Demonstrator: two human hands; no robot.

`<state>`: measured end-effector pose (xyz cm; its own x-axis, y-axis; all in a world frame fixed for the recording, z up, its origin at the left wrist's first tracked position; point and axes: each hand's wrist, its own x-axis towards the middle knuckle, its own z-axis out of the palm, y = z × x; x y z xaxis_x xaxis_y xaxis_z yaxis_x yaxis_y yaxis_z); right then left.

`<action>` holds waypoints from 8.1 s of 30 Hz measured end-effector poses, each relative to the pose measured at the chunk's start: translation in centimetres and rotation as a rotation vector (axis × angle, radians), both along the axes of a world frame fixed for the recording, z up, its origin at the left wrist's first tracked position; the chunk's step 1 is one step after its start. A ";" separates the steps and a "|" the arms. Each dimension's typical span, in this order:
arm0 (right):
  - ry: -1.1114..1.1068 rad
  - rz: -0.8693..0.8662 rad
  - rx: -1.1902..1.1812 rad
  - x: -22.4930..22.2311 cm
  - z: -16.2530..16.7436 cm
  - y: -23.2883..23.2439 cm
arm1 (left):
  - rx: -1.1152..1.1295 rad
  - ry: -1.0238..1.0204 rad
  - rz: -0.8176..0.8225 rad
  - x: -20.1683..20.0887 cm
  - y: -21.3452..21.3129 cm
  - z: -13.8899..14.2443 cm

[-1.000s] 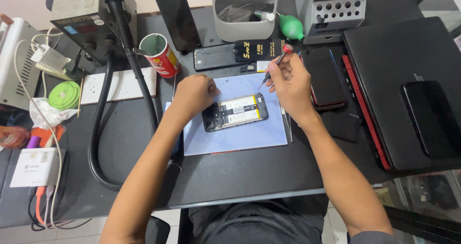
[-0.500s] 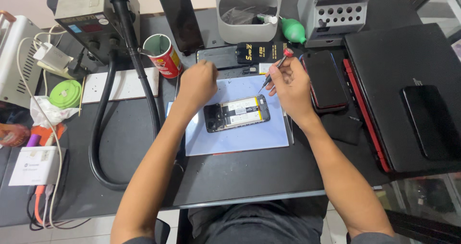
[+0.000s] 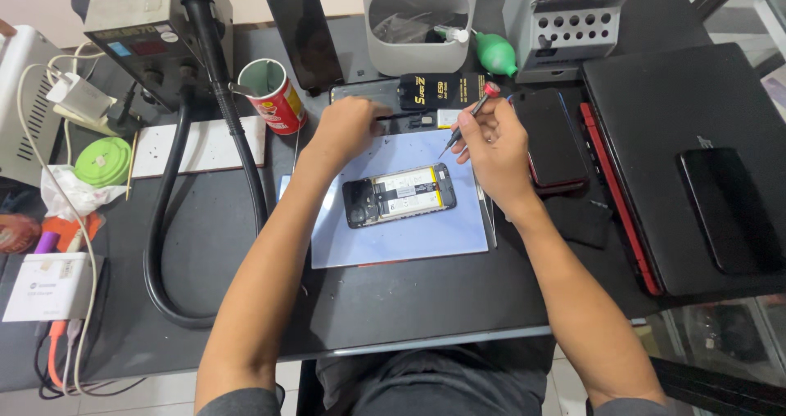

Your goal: The person disassembles a smartphone, removes the battery, and uses a screwdriver to adjust internal components. They then reinsert the battery and continue working on the device's internal parts.

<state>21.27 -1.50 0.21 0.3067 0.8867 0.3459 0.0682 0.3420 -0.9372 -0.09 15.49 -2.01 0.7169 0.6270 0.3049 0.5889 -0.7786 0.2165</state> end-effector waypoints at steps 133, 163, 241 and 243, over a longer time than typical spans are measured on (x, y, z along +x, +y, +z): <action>0.103 0.171 -0.080 -2.3 -0.3 -0.4 | -0.086 -0.245 -0.020 0.2 0.1 -3.1; 0.043 0.129 -0.068 -1.9 -0.2 -0.4 | -0.034 -0.110 0.028 -0.9 -0.3 -2.1; 0.064 0.119 -0.011 -1.1 -0.5 -0.1 | 0.070 -0.005 0.078 1.6 -0.1 -2.1; 0.074 0.124 -0.008 -1.0 -0.4 -0.1 | 0.043 -0.088 0.088 1.5 -0.4 -1.1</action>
<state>20.29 -1.59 -0.19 0.2187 0.9221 0.3193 -0.0440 0.3362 -0.9408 1.43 15.11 -3.12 0.6288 0.6713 0.3925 0.6355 -0.7345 0.2380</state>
